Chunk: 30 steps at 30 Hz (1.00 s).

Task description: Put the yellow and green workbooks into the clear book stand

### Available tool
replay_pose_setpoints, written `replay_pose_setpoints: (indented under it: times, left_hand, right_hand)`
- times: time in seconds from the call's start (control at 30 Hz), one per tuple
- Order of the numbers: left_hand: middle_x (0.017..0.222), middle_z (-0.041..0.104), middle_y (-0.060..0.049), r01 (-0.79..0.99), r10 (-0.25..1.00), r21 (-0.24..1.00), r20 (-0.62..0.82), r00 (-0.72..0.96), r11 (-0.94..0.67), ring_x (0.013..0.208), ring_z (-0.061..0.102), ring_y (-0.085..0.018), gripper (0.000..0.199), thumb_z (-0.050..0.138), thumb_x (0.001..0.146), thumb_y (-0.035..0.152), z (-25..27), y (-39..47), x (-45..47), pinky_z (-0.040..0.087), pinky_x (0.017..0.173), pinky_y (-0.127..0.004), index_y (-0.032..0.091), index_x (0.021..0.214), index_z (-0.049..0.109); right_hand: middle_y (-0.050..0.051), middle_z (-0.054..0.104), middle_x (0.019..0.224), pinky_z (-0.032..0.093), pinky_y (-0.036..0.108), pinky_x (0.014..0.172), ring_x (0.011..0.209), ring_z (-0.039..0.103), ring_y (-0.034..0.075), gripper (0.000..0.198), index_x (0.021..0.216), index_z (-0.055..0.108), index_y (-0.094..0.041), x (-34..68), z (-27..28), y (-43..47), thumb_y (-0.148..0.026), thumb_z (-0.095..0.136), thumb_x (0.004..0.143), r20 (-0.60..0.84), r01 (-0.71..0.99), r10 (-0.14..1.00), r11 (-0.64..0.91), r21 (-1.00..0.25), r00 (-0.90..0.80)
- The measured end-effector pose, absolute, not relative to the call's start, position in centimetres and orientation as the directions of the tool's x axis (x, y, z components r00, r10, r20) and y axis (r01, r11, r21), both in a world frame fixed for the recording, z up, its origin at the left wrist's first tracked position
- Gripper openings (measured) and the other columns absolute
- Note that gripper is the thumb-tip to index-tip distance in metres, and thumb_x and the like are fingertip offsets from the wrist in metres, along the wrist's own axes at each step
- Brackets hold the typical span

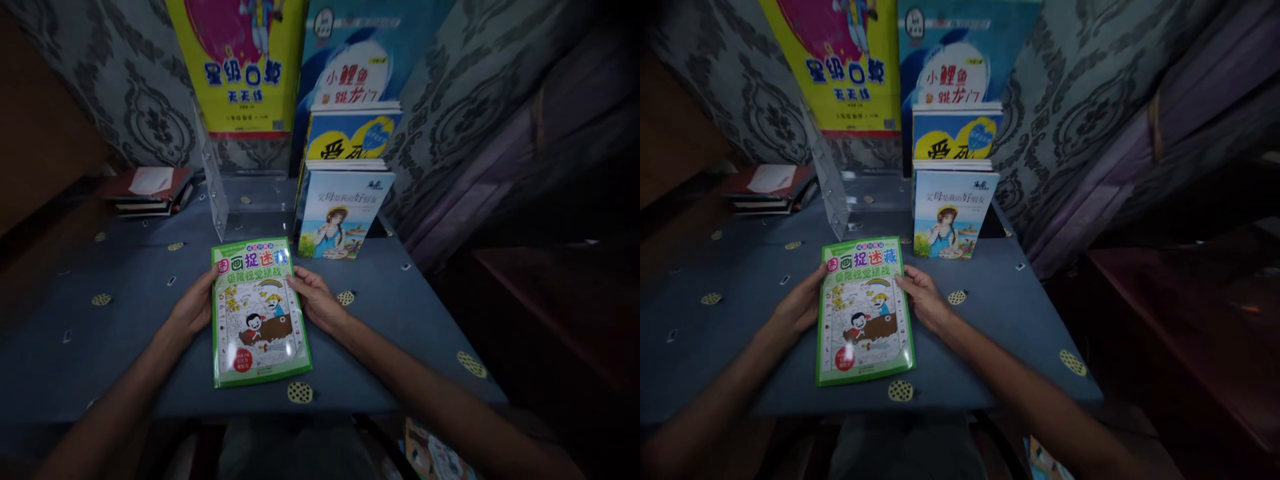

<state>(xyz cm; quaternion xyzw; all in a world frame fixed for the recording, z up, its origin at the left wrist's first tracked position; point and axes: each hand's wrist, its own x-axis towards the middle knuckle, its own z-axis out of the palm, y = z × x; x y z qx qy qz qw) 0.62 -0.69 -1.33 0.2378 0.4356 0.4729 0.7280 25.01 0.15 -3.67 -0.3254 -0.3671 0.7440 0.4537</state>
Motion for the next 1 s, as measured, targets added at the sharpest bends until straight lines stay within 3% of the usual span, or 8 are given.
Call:
replay_pose_setpoints:
  times: [0.17, 0.3, 0.43, 0.57, 0.8, 1.0]
  left_hand:
    - [0.115, 0.077, -0.013, -0.364, 0.889, 0.843, -0.251, 0.384, 0.395, 0.115, 0.07, -0.034, 0.05, 0.085, 0.072, 0.028, -1.9, -1.6, -1.5, 0.056, 0.101, -0.042, 0.014, 0.118, 0.07]
    - [0.107, 0.079, -0.011, -0.274, 0.84, 0.882, -0.209, 0.5, 0.383, 0.1, 0.075, -0.03, 0.045, 0.087, 0.069, 0.027, -2.5, -1.8, -3.1, 0.06, 0.089, -0.038, 0.016, 0.111, 0.074]
    - [0.102, 0.08, -0.01, -0.293, 0.828, 0.884, -0.162, 0.537, 0.363, 0.095, 0.077, -0.028, 0.037, 0.086, 0.073, 0.026, -2.3, -1.8, -3.2, 0.06, 0.083, -0.033, 0.017, 0.108, 0.076]
    - [0.103, 0.08, -0.01, -0.368, 0.854, 0.87, -0.106, 0.509, 0.327, 0.097, 0.077, -0.028, 0.036, 0.084, 0.076, 0.026, -1.6, -1.4, -2.9, 0.061, 0.082, -0.032, 0.017, 0.11, 0.076]
    - [0.097, 0.082, -0.006, -0.5, 0.915, 0.821, -0.065, 0.398, 0.276, 0.088, 0.078, -0.021, 0.031, 0.084, 0.077, 0.021, -1.8, -0.6, -2.9, 0.06, 0.086, -0.027, 0.02, 0.107, 0.077]
    - [0.096, 0.082, -0.004, -0.576, 0.949, 0.772, -0.11, 0.294, 0.268, 0.085, 0.078, -0.02, 0.035, 0.089, 0.071, 0.021, -1.8, -0.8, -2.5, 0.06, 0.078, -0.024, 0.022, 0.104, 0.078]
  right_hand:
    - [0.002, 0.079, 0.086, 0.059, 0.033, 0.076, 0.081, 0.076, 0.022, 0.05, 0.096, 0.07, -0.019, 24.5, -3.9, 0.4, -0.05, 0.092, 0.063, -0.143, -0.557, 0.933, -0.315, -0.768, -0.331]
    - [0.002, 0.079, 0.083, 0.058, 0.033, 0.075, 0.078, 0.075, 0.022, 0.05, 0.094, 0.07, -0.019, 24.1, -3.9, 0.3, -0.05, 0.092, 0.062, -0.117, -0.576, 0.934, -0.303, -0.759, -0.338]
    - [0.003, 0.078, 0.081, 0.056, 0.034, 0.075, 0.073, 0.074, 0.021, 0.049, 0.095, 0.071, -0.018, 24.1, -3.9, 0.2, -0.052, 0.091, 0.064, -0.085, -0.567, 0.937, -0.275, -0.776, -0.339]
    - [0.005, 0.079, 0.085, 0.054, 0.03, 0.071, 0.071, 0.071, 0.018, 0.05, 0.097, 0.073, -0.017, 24.5, -3.5, 0.2, -0.05, 0.091, 0.065, -0.035, -0.524, 0.918, -0.256, -0.813, -0.395]
    - [0.003, 0.075, 0.079, 0.035, 0.014, 0.042, 0.053, 0.056, 0.006, 0.049, 0.104, 0.075, -0.015, 25.8, -2.7, 0.1, -0.049, 0.088, 0.071, -0.042, -0.371, 0.833, -0.29, -0.882, -0.551]
    - [0.004, 0.075, 0.081, 0.045, 0.014, 0.045, 0.059, 0.064, 0.009, 0.048, 0.107, 0.073, -0.014, 26.1, -3.6, 0.2, -0.045, 0.088, 0.073, -0.063, -0.327, 0.776, -0.337, -0.883, -0.628]
